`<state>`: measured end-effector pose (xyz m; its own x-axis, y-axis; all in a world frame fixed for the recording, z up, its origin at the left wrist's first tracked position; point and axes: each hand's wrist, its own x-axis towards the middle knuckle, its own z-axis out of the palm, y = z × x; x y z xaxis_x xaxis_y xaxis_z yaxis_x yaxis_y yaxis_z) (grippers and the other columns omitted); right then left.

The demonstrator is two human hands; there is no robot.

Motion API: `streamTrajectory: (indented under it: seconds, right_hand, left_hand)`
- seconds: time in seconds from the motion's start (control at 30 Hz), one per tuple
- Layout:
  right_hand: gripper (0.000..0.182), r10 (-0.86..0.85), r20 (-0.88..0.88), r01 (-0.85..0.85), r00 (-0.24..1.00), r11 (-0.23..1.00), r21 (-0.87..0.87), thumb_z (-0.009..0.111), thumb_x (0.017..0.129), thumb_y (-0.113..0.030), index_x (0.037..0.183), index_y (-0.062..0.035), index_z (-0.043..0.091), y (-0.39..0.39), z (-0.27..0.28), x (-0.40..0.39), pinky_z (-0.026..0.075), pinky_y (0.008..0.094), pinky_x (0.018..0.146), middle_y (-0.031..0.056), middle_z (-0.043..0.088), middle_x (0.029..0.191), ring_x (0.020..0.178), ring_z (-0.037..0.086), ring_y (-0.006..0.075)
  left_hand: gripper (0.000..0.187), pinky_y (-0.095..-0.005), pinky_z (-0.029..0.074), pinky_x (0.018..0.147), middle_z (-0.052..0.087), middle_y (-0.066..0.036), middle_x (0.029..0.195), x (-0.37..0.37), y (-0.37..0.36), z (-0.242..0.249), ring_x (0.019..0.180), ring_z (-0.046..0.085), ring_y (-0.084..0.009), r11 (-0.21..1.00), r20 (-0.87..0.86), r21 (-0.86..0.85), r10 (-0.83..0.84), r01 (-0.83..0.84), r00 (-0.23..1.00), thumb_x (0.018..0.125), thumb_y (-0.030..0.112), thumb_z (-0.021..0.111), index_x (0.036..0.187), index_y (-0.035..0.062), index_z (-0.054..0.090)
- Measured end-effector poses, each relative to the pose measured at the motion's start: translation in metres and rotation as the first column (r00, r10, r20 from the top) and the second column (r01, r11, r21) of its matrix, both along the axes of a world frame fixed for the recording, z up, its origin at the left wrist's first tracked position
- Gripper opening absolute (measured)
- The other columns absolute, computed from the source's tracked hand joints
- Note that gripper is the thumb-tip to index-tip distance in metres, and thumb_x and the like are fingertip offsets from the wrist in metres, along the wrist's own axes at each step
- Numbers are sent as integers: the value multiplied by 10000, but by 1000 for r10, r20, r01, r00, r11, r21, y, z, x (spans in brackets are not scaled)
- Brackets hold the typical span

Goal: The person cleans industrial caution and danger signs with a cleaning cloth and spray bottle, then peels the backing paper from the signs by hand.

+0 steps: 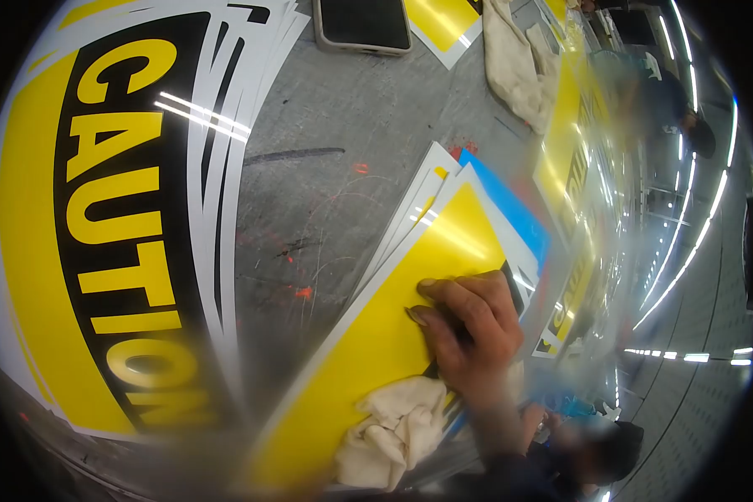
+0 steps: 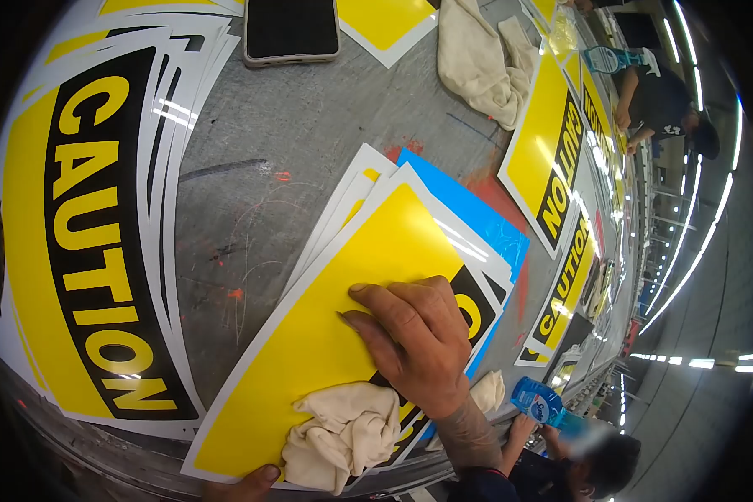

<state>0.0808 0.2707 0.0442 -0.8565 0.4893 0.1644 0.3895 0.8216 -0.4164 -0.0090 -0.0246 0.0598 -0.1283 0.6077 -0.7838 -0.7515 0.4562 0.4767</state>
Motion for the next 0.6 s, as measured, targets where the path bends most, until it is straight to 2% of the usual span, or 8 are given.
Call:
streamTrajectory:
  seconds: [0.07,0.17,0.2,0.3,0.33,0.43,0.6]
  right_hand:
    - [322,12,-18,-12,1000,1000,4,923,773,-83,1065,-47,791,1,-2,3,527,365,715,90,699,966,848,661,251]
    - [271,-53,13,54,999,993,-101,906,784,-50,1028,-42,788,4,4,2,537,354,711,84,711,964,851,673,248]
    - [214,-41,36,46,999,988,-150,880,818,-30,1006,-27,779,13,10,-1,542,331,694,81,724,927,801,683,209]
    - [174,-197,188,258,962,881,-397,872,849,-47,989,-15,773,28,21,-13,539,302,672,87,730,870,741,681,163]
    - [149,-184,247,274,951,872,-405,871,873,-67,965,-5,771,33,24,-18,536,271,665,79,740,837,715,677,119]
    - [153,-171,277,299,946,789,-536,877,875,-82,952,1,774,44,27,-24,539,249,681,61,753,841,726,682,108]
    - [162,-196,359,377,912,746,-549,881,882,-78,948,22,772,44,35,-31,542,239,691,49,767,862,742,669,65]
  left_hand:
    - [206,-345,549,896,757,-119,1117,0,-3,-2,1003,706,-255,1000,-21,19,-17,18,1000,1039,79,687,1211,-29,724]
    - [211,-348,547,901,756,-124,1121,2,-1,-3,1003,705,-260,1000,57,-25,8,-7,998,1049,92,676,1216,-30,721]
    - [223,-351,547,905,753,-132,1125,3,-11,-9,1008,706,-266,989,-78,32,-140,142,987,1052,98,669,1230,-30,713]
    - [244,-355,549,910,754,-134,1137,2,-3,-6,1021,709,-269,998,-42,7,-54,55,998,1038,95,689,1245,-33,704]
    - [250,-356,549,912,755,-134,1140,1,0,-4,1025,710,-269,999,-43,8,-38,39,998,1033,94,695,1247,-34,702]
    - [260,-360,550,912,757,-133,1146,-1,3,-2,1033,710,-270,1000,-43,25,5,-3,999,1020,85,711,1250,-36,699]
    - [249,-367,551,897,758,-129,1139,4,-1,-5,1023,708,-268,999,-53,23,33,-32,998,1020,96,711,1232,-37,703]
